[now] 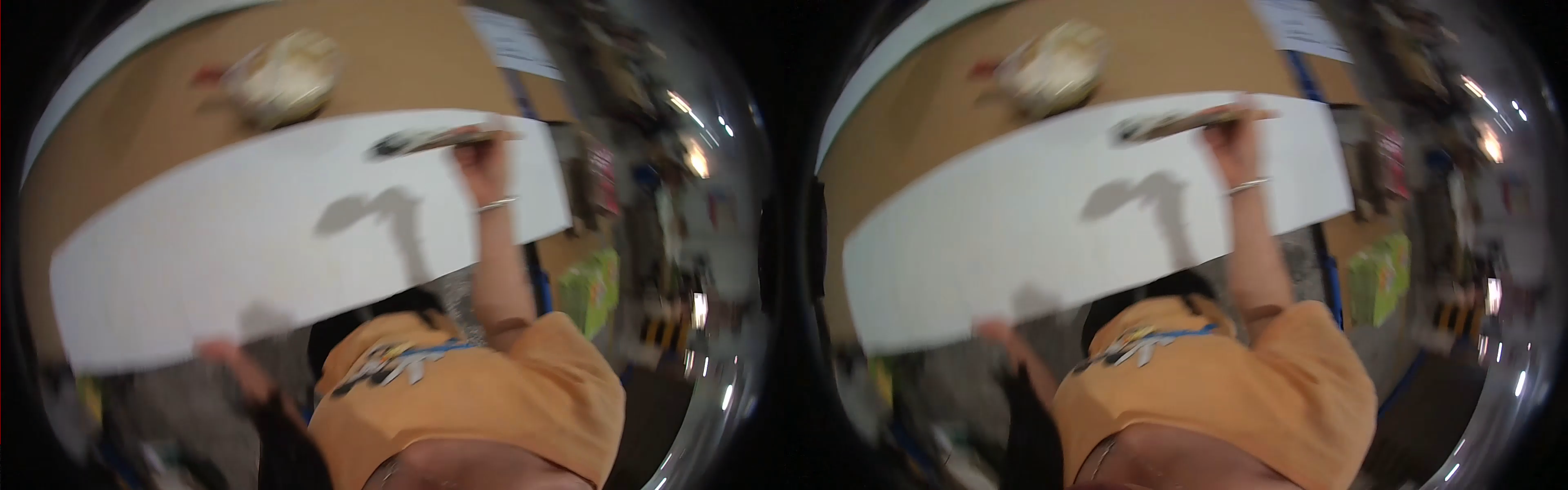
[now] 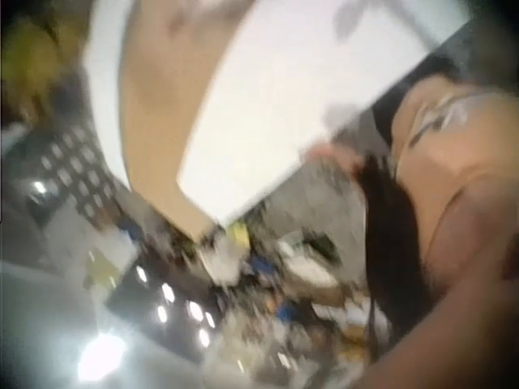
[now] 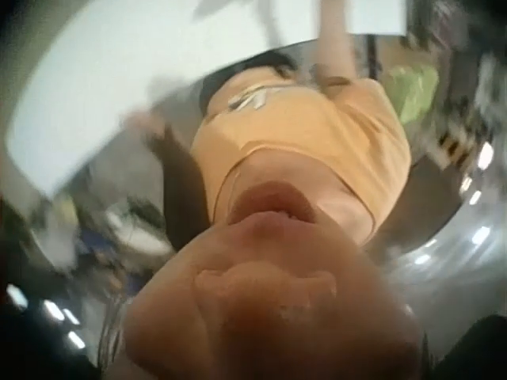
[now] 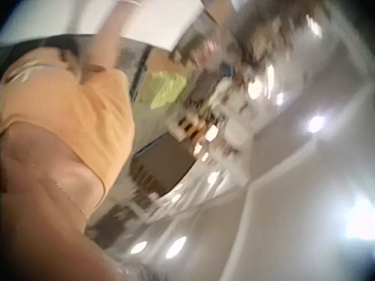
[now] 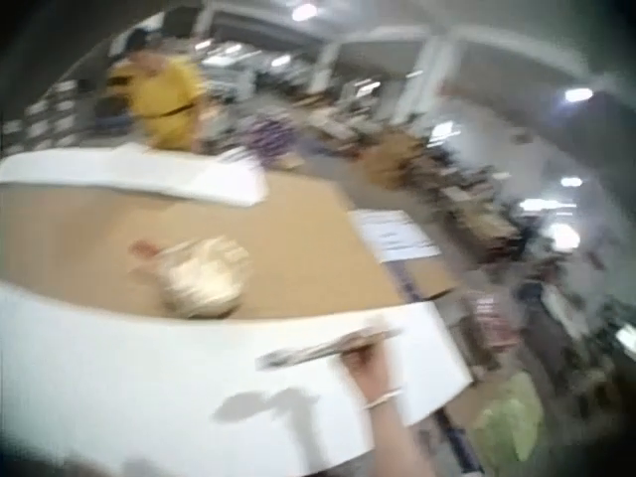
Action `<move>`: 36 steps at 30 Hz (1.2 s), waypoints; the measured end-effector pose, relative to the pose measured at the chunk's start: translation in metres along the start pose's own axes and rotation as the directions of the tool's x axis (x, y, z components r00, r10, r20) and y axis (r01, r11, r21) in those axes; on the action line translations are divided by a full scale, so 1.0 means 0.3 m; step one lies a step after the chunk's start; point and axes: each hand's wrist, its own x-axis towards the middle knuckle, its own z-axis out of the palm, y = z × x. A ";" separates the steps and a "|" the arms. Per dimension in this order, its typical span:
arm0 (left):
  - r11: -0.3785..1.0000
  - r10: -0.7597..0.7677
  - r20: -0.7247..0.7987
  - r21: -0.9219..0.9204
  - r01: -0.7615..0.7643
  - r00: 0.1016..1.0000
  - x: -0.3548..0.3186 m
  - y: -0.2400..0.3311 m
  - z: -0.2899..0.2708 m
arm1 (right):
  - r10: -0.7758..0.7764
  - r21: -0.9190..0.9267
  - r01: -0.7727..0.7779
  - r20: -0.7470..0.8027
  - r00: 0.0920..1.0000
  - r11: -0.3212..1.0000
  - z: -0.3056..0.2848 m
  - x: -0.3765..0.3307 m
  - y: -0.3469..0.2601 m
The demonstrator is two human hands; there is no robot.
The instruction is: Applying a liquid adhesive to a large paper sheet using a brush.
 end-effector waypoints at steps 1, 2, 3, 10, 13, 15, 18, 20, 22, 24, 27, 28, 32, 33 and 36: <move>0.997 0.082 0.072 -0.015 -0.081 0.994 0.100 0.154 0.186 | -0.013 -0.077 0.006 -0.094 0.995 0.997 0.054 0.006 0.032; 0.987 0.162 0.143 -0.035 -0.159 0.976 0.161 0.314 0.379 | 0.002 -0.022 -0.003 -0.061 0.998 1.000 0.112 0.006 0.021; 0.972 0.236 0.232 -0.054 -0.229 0.944 0.166 0.477 0.595 | 0.003 -0.061 -0.011 -0.139 0.990 0.998 0.134 0.009 -0.010; 0.840 0.510 0.485 -0.107 -0.531 0.710 -0.112 1.109 1.255 | -0.028 -0.027 0.021 -0.280 0.960 0.999 0.177 -0.086 -0.210; 0.798 0.564 0.476 -0.104 -0.594 0.675 -0.143 1.154 1.318 | -0.052 -0.054 0.037 -0.311 0.949 0.998 0.171 -0.133 -0.238; 0.773 0.594 0.461 -0.099 -0.627 0.659 -0.151 1.163 1.355 | -0.064 -0.065 0.045 -0.330 0.942 0.997 0.149 -0.149 -0.243; 0.739 0.632 0.428 -0.082 -0.668 0.646 -0.155 1.174 1.392 | -0.079 -0.059 0.062 -0.352 0.933 0.996 0.124 -0.164 -0.246; 0.721 0.654 0.399 -0.074 -0.689 0.642 -0.170 1.167 1.418 | -0.081 -0.054 0.066 -0.358 0.930 0.996 0.099 -0.179 -0.249; 0.704 0.676 0.365 -0.062 -0.708 0.640 -0.177 1.167 1.430 | -0.075 -0.047 0.062 -0.360 0.930 0.997 0.093 -0.188 -0.250; 0.686 0.698 0.329 -0.051 -0.726 0.636 -0.188 1.170 1.444 | -0.070 -0.042 0.059 -0.360 0.930 0.997 0.095 -0.194 -0.258; 0.663 0.727 0.269 -0.034 -0.748 0.632 -0.198 1.170 1.459 | -0.086 -0.050 0.072 -0.383 0.920 0.996 0.098 -0.196 -0.267; 0.659 0.733 0.244 -0.024 -0.752 0.634 -0.194 1.162 1.458 | -0.086 -0.060 0.069 -0.373 0.924 0.996 0.093 -0.195 -0.265; 0.669 0.733 0.085 0.088 -0.738 0.675 -0.072 1.089 1.309 | -0.006 -0.024 -0.001 -0.292 0.956 1.000 0.074 -0.134 -0.203; 0.692 0.712 0.027 0.143 -0.708 0.701 -0.038 1.031 1.216 | -0.002 -0.044 -0.009 -0.247 0.969 0.999 0.059 -0.122 -0.189; 0.789 0.599 -0.188 0.301 -0.535 0.779 0.056 0.676 0.848 | -0.082 -0.085 0.061 -0.275 0.958 0.995 0.004 -0.133 -0.225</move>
